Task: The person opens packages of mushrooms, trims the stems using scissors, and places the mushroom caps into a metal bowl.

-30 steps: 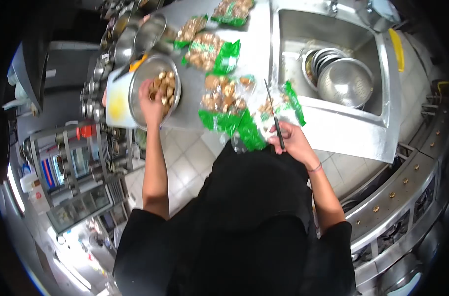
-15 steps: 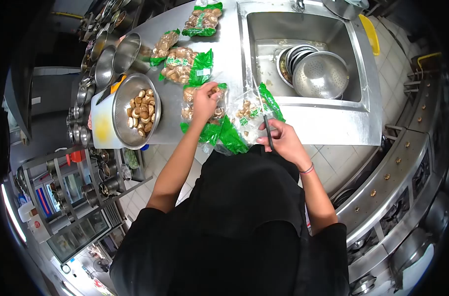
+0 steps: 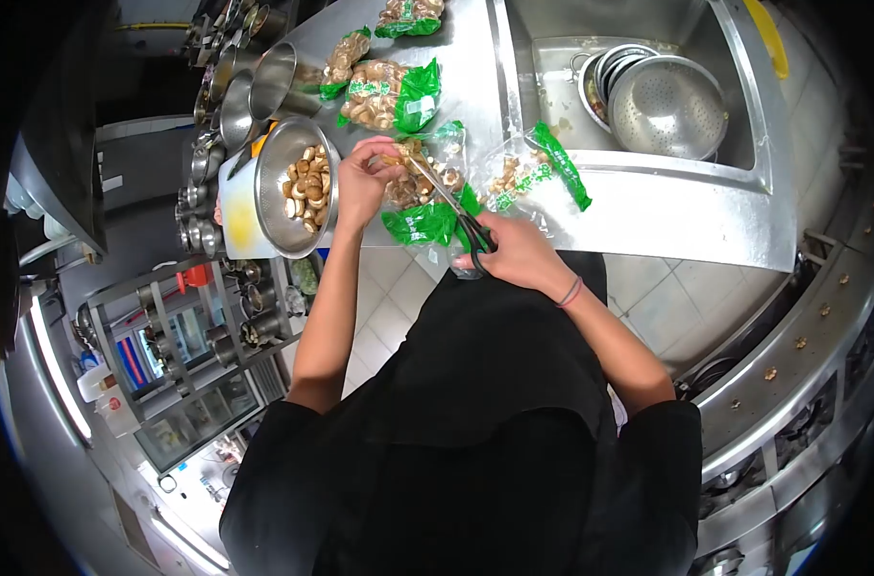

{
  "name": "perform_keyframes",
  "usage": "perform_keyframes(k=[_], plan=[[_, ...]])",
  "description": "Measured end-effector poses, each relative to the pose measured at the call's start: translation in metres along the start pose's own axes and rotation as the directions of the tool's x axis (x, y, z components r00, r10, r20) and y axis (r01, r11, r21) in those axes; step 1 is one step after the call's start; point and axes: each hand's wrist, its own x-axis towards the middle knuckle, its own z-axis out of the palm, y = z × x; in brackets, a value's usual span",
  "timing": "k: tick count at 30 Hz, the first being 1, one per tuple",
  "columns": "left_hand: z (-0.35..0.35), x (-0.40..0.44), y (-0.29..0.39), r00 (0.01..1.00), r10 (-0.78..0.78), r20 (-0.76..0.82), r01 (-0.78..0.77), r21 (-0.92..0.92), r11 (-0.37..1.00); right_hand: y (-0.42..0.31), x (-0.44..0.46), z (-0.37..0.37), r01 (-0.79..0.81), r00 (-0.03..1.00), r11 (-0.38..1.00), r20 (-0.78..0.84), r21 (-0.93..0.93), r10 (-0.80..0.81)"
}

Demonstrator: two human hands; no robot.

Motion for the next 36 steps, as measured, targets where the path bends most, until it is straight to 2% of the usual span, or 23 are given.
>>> perform_keyframes(k=[1,2,4,5,7,8,11,13,15,17,20,22,24,26,27,30,31,32,33,34,36], plan=[[0.001,-0.004,0.002,0.999,0.030,-0.025,-0.032,-0.085,0.996,0.001,0.003,0.004,0.030,0.997,0.994,-0.065,-0.105,-0.037],[0.002,-0.008,0.005,1.000,0.024,-0.018,-0.025,-0.072,0.997,0.001,0.005,0.008,0.050,0.989,0.976,-0.124,-0.213,-0.078],[0.007,-0.015,0.014,0.993,-0.043,-0.113,0.018,-0.211,0.977,0.001,0.007,0.011,0.025,0.991,0.966,-0.118,-0.259,-0.057],[0.011,-0.019,0.013,0.992,-0.038,-0.120,0.013,-0.206,0.979,0.000,0.006,0.012,0.034,0.990,0.966,-0.126,-0.255,-0.068],[0.015,-0.022,0.012,0.970,0.133,-0.204,-0.139,-0.014,0.990,-0.005,0.008,0.013,0.068,0.985,0.963,-0.133,-0.260,-0.106],[0.014,-0.023,0.014,0.966,0.145,-0.214,-0.151,-0.009,0.989,-0.007,0.004,0.014,0.051,0.989,0.963,-0.123,-0.265,-0.087],[0.018,-0.026,0.021,0.940,0.264,-0.217,-0.197,0.290,0.937,-0.014,0.001,0.013,0.017,0.995,0.963,-0.092,-0.269,-0.043],[0.021,-0.030,0.017,0.932,0.304,-0.199,-0.234,0.313,0.921,-0.017,-0.003,0.015,-0.014,0.997,0.966,-0.081,-0.259,-0.008],[0.027,-0.030,0.011,0.923,0.345,-0.171,-0.278,0.326,0.904,-0.022,-0.001,0.020,-0.072,0.997,0.990,-0.038,-0.125,0.068],[0.034,-0.034,0.002,0.879,0.426,-0.215,-0.349,0.318,0.881,-0.023,0.000,0.029,-0.078,0.993,0.982,-0.101,-0.173,0.061],[0.031,-0.033,-0.015,0.856,0.448,-0.259,-0.399,0.221,0.890,-0.024,0.004,0.049,-0.065,0.983,0.968,-0.183,-0.241,0.021],[0.026,-0.032,-0.029,0.872,0.436,-0.220,-0.399,0.193,0.896,-0.023,0.008,0.070,-0.056,0.967,0.988,-0.256,-0.143,0.018],[0.018,-0.033,-0.042,0.887,0.419,-0.196,-0.390,0.168,0.905,-0.024,0.011,0.088,-0.099,0.960,0.981,-0.276,-0.168,0.049],[0.011,-0.033,-0.052,0.919,0.377,-0.117,-0.366,0.105,0.925,-0.028,0.012,0.102,-0.246,0.927,0.950,-0.239,0.193,0.289],[0.008,-0.035,-0.052,0.933,0.337,-0.125,-0.335,0.038,0.942,-0.029,0.011,0.109,-0.262,0.920,0.946,-0.248,0.190,0.304],[-0.013,-0.032,-0.070,0.932,0.351,-0.086,-0.352,0.007,0.936,-0.023,0.000,0.128,-0.186,0.936,0.851,-0.174,0.492,0.305],[-0.028,-0.038,-0.055,0.929,0.350,-0.122,-0.361,-0.078,0.929,-0.021,-0.005,0.133,-0.169,0.924,0.823,-0.202,0.543,0.323],[-0.051,-0.040,-0.048,0.930,0.341,-0.139,-0.352,-0.063,0.934,-0.023,-0.013,0.136,-0.076,0.934,0.800,-0.239,0.596,0.267],[-0.082,-0.041,-0.046,0.873,0.444,-0.201,-0.440,0.066,0.895,-0.032,-0.020,0.137,-0.088,0.914,0.806,-0.275,0.585,0.299],[-0.111,-0.041,-0.048,0.800,0.550,-0.240,-0.514,0.200,0.834,-0.027,-0.028,0.136,-0.048,0.916,0.835,-0.309,0.548,0.255],[-0.168,-0.032,-0.065,0.872,0.379,-0.310,-0.297,0.281,0.913,-0.009,-0.040,0.135,-0.012,0.895,0.838,-0.367,0.546,0.252]])
